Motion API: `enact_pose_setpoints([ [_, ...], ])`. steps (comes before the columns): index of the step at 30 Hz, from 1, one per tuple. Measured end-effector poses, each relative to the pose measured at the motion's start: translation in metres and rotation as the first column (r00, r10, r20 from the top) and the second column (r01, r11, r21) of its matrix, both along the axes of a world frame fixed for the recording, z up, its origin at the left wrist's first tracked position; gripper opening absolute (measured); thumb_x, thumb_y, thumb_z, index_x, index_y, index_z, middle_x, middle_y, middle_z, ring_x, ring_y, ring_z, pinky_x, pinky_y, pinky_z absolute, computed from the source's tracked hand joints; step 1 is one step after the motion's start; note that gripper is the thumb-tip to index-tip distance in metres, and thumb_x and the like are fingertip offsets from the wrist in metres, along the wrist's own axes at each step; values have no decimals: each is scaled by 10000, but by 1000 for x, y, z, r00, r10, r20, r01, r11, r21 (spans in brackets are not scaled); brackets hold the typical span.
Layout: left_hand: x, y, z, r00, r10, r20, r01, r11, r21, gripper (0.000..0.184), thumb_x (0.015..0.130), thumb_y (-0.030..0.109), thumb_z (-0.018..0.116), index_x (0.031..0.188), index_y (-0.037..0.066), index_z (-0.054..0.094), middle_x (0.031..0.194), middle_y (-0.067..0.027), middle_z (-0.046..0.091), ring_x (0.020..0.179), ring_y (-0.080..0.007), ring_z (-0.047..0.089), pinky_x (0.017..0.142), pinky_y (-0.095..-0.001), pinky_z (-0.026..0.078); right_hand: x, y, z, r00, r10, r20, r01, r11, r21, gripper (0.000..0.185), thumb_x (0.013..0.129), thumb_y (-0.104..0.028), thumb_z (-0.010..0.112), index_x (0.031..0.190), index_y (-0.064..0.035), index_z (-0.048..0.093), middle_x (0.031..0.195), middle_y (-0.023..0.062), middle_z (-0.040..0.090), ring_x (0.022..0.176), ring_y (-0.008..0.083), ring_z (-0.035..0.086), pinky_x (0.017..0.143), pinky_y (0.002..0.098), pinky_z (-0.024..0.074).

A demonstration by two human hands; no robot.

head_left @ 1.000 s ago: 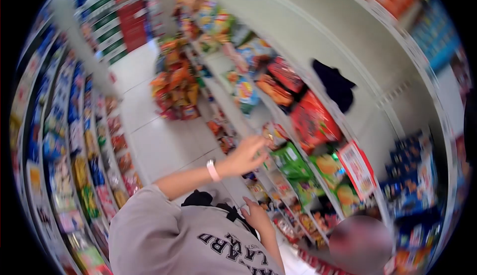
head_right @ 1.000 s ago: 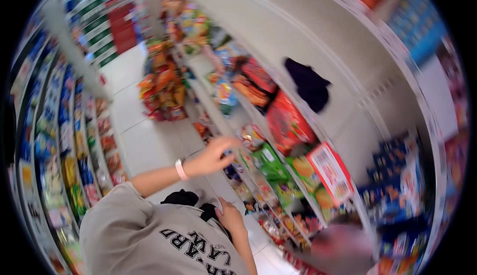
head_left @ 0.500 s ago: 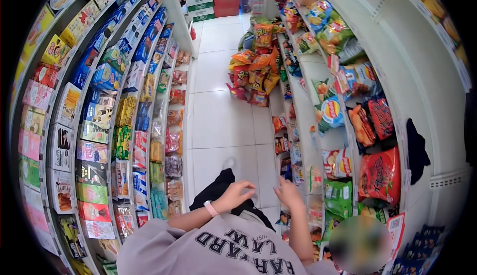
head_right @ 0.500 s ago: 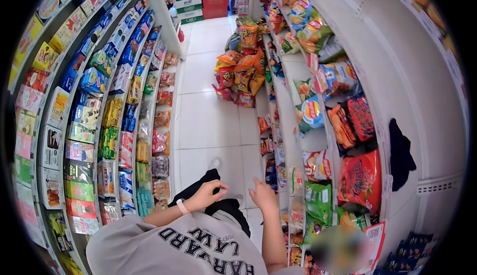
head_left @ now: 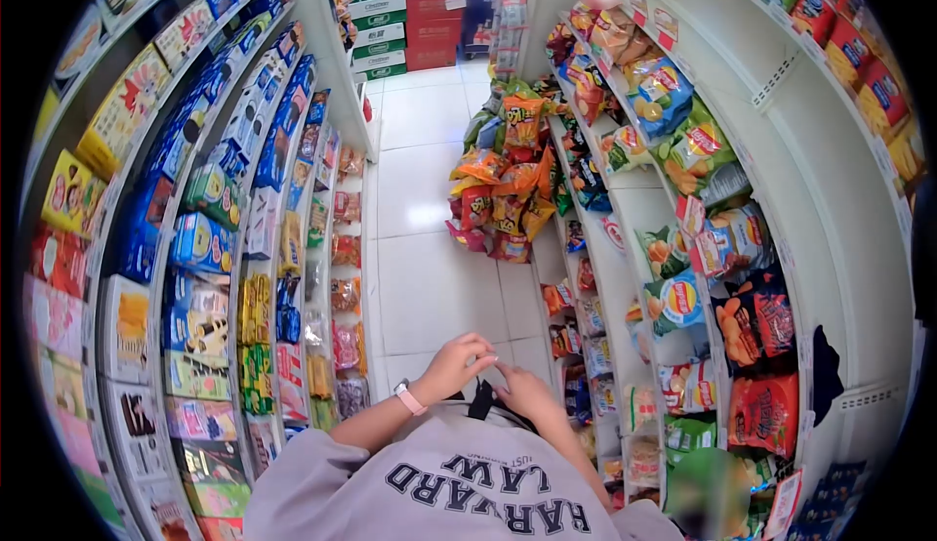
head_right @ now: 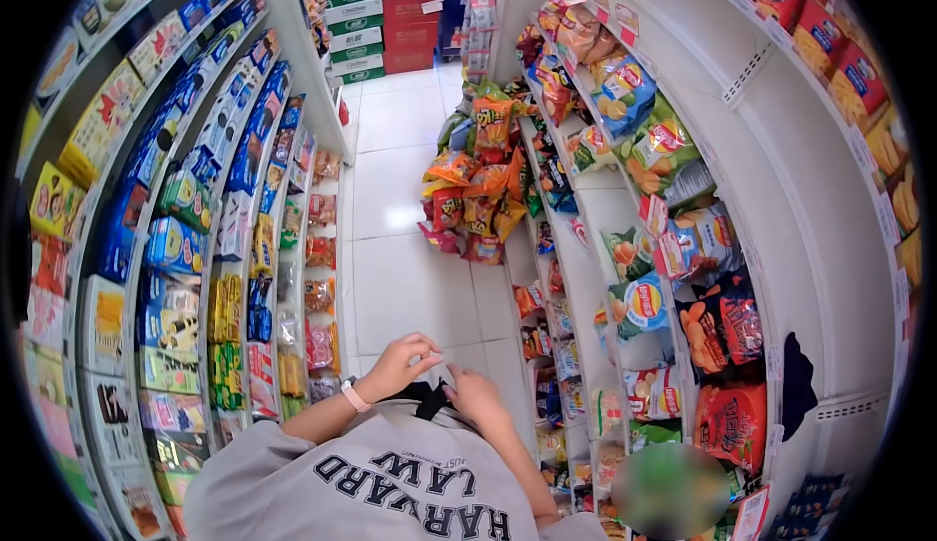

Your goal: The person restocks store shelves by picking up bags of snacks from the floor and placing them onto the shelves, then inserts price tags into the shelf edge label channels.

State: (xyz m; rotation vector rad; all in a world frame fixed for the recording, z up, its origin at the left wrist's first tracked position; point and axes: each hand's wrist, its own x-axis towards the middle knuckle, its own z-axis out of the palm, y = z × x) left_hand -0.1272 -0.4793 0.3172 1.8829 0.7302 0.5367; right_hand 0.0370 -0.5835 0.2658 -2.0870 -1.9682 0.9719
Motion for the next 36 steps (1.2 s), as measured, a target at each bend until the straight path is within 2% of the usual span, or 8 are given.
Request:
enact_pose_setpoints([
  [10,17,71,-24,1000,-23,17,26,968,-248,237,892,151,582,754,-31,646,896,-86,634,671,-148,606,616,-272,469,31,81,-21,996,-81,-34,81,997,-14,471,838,-288,595,1246,-82,483,1011,191,618,931,368,606,763,466,503],
  [11,19,83,-18,999,-17,-35,4,942,-336,327,895,202,590,688,-47,636,857,-96,635,658,-198,601,605,-290,464,39,91,-25,996,-79,-31,78,996,-44,476,836,-293,594,1249,-84,482,1021,192,617,936,369,605,766,467,503],
  [15,28,151,-34,995,79,-67,-92,970,-223,322,889,135,553,637,-48,634,902,-86,661,546,-158,579,534,-284,454,81,155,-34,997,-75,33,81,974,-210,508,839,-332,588,1266,-80,474,1086,248,594,1015,401,576,853,460,475],
  [18,40,204,-32,958,285,-41,-282,902,-326,319,844,62,520,551,-47,581,899,-87,673,492,-144,554,506,-279,441,111,227,-26,993,-55,107,80,967,-241,491,830,-309,600,1249,-80,486,1039,238,615,992,399,586,840,465,481],
  [22,63,276,-20,919,390,56,-378,913,-152,301,752,-18,486,454,-40,459,842,-80,686,649,-167,593,574,-279,452,147,324,-22,994,-36,101,34,999,17,447,850,-315,572,1227,-90,490,1003,187,625,925,385,610,773,487,496],
  [26,93,337,-26,913,400,84,-395,916,-72,351,869,9,431,569,-52,603,852,-96,666,599,-109,579,512,-248,446,167,412,-10,998,36,49,-44,987,158,451,847,-297,575,1230,-78,481,994,201,619,924,380,610,764,479,497],
  [31,109,392,-37,881,469,54,-449,867,-214,368,931,72,412,655,-47,624,811,-112,663,756,-182,612,725,-302,466,179,479,-21,993,83,87,-94,987,131,469,848,-299,575,1256,-92,474,981,197,614,909,380,608,752,482,494],
  [36,88,488,-74,857,516,-4,-492,815,-307,370,961,137,415,715,-38,629,796,-119,669,761,-206,635,725,-297,474,175,523,-47,1000,0,16,1,994,-109,478,838,-294,591,1260,-107,467,1113,226,590,969,397,591,814,478,486],
])
